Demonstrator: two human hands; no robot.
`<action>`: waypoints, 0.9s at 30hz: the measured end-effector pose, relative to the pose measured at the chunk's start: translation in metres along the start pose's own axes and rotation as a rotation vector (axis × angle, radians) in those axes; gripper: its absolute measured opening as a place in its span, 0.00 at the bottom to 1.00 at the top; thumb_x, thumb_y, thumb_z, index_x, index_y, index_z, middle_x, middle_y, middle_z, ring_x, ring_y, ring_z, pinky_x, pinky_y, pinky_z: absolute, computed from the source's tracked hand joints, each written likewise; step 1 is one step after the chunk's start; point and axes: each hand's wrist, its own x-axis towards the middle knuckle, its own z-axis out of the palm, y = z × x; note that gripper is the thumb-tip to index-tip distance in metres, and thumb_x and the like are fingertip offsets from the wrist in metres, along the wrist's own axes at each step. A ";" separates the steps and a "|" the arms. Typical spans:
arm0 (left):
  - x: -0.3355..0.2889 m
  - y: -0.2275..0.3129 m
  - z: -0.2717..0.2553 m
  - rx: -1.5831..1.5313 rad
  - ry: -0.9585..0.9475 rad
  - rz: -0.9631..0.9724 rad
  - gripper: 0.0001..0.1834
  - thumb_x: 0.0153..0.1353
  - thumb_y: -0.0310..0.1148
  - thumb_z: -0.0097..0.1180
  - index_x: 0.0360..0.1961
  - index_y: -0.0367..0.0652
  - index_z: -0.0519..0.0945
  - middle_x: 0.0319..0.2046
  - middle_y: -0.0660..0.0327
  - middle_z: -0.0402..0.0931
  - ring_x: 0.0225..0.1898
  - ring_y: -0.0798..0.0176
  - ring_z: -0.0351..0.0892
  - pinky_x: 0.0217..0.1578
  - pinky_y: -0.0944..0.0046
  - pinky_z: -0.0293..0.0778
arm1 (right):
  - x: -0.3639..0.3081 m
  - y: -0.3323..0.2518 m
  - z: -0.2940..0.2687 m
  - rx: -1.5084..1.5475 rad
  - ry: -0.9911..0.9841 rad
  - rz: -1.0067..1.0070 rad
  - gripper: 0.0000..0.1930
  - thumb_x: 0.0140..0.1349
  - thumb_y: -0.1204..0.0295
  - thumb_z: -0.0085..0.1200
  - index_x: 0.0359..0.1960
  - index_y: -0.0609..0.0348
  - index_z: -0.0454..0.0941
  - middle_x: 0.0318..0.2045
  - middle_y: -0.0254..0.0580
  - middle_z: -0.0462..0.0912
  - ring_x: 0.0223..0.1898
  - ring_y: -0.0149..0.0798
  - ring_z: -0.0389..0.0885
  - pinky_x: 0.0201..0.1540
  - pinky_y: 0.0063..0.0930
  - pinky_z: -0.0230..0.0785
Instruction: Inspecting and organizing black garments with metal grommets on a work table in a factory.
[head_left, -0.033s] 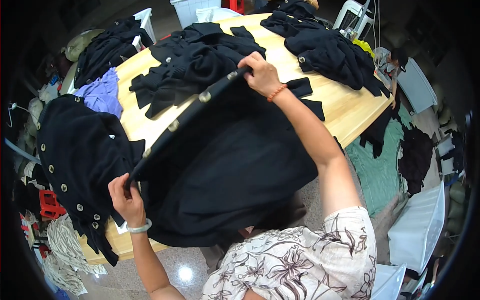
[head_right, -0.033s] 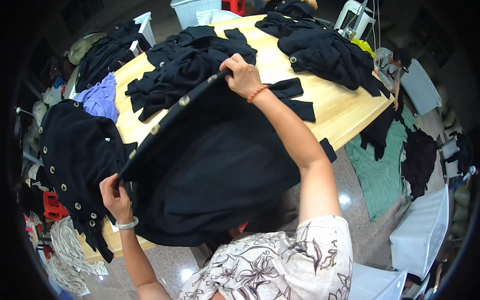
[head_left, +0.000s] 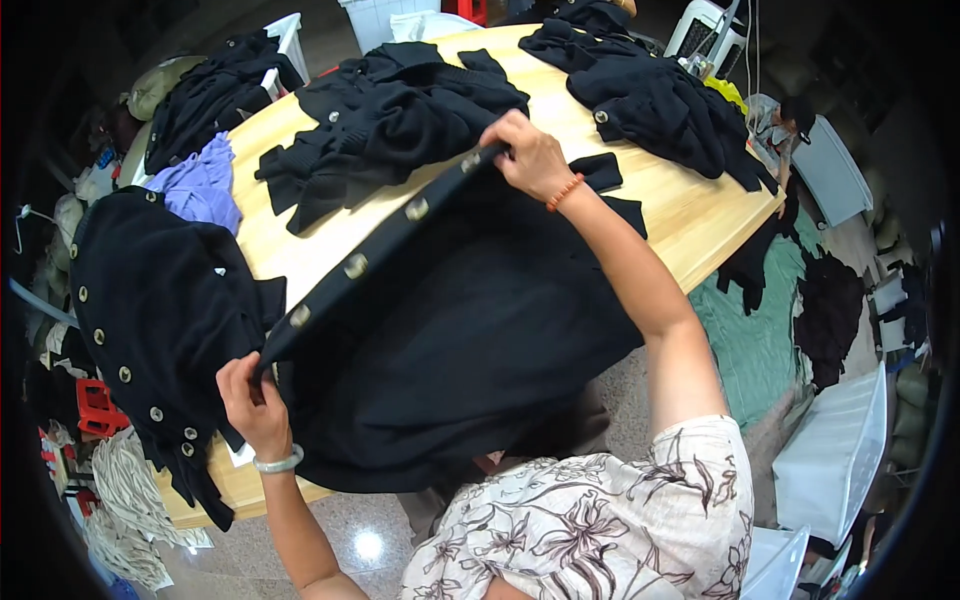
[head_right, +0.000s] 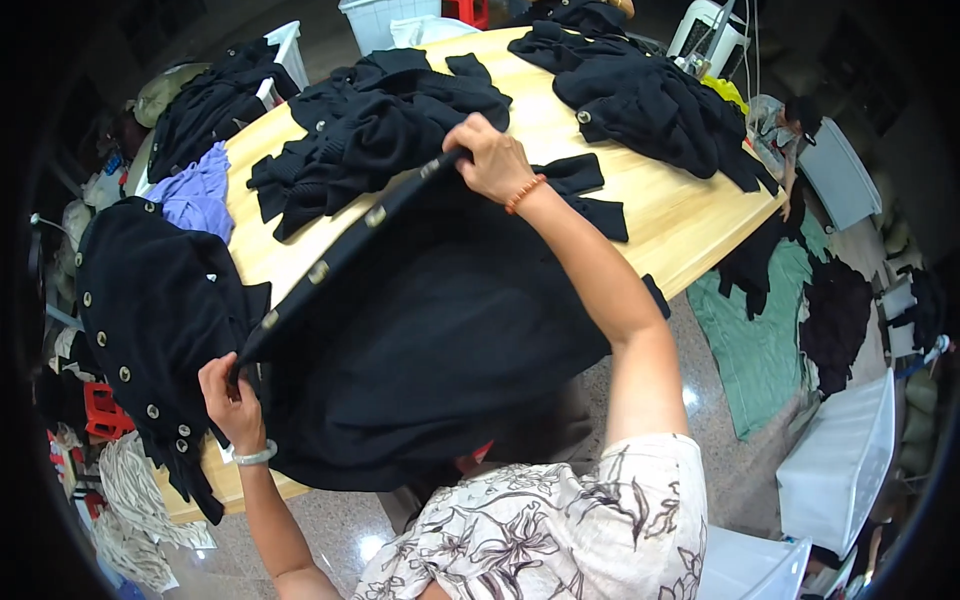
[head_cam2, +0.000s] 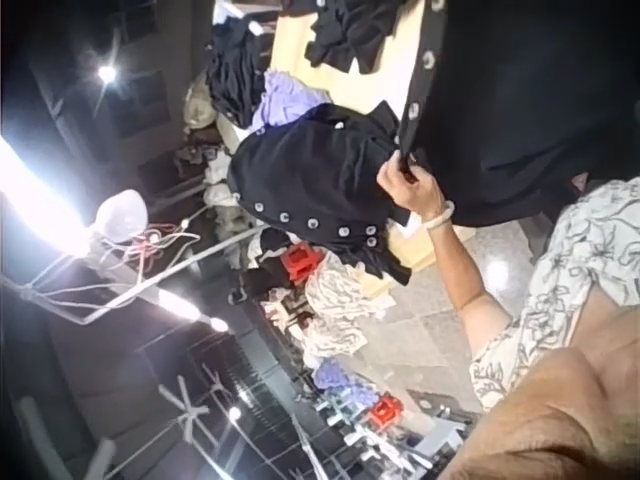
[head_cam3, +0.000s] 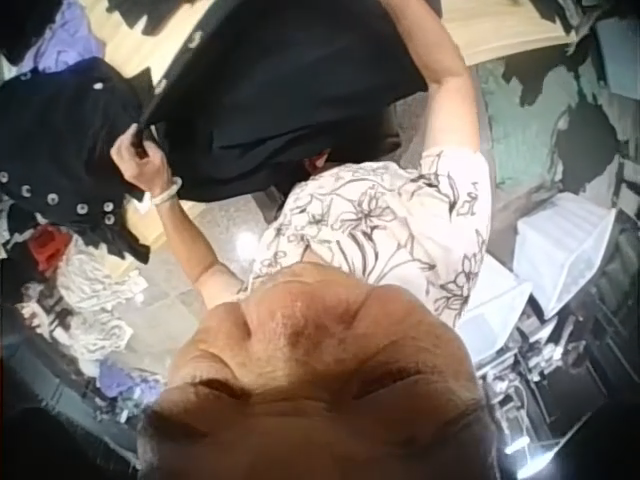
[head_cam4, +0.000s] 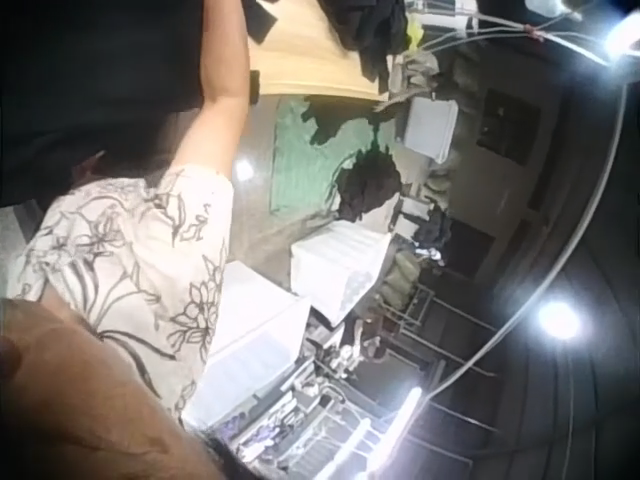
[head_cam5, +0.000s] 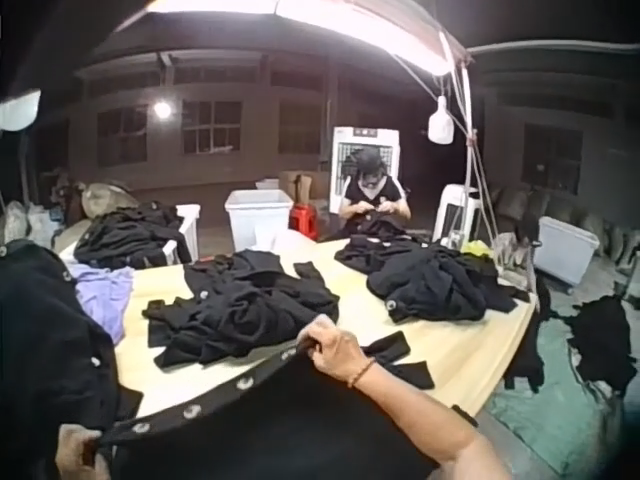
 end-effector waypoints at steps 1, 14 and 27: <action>-0.009 0.006 0.001 0.018 -0.076 -0.003 0.18 0.53 0.10 0.54 0.45 0.37 0.80 0.41 0.57 0.72 0.31 0.66 0.74 0.27 0.73 0.68 | -0.018 0.004 -0.009 0.032 -0.118 -0.020 0.11 0.50 0.79 0.59 0.37 0.53 0.80 0.38 0.41 0.77 0.36 0.46 0.82 0.39 0.35 0.76; -0.115 0.034 -0.020 -0.347 -0.324 -0.608 0.22 0.60 0.22 0.62 0.55 0.34 0.73 0.48 0.58 0.76 0.48 0.68 0.75 0.51 0.68 0.72 | -0.108 -0.035 -0.019 -0.012 -0.292 0.664 0.38 0.49 0.45 0.68 0.56 0.59 0.74 0.46 0.51 0.82 0.49 0.47 0.82 0.55 0.39 0.73; -0.066 0.045 -0.005 -0.638 -0.267 -0.645 0.08 0.57 0.24 0.67 0.38 0.35 0.83 0.31 0.67 0.81 0.33 0.77 0.77 0.36 0.76 0.73 | -0.086 0.037 -0.130 0.277 0.075 0.383 0.13 0.69 0.65 0.56 0.35 0.64 0.84 0.21 0.23 0.74 0.21 0.22 0.67 0.25 0.20 0.60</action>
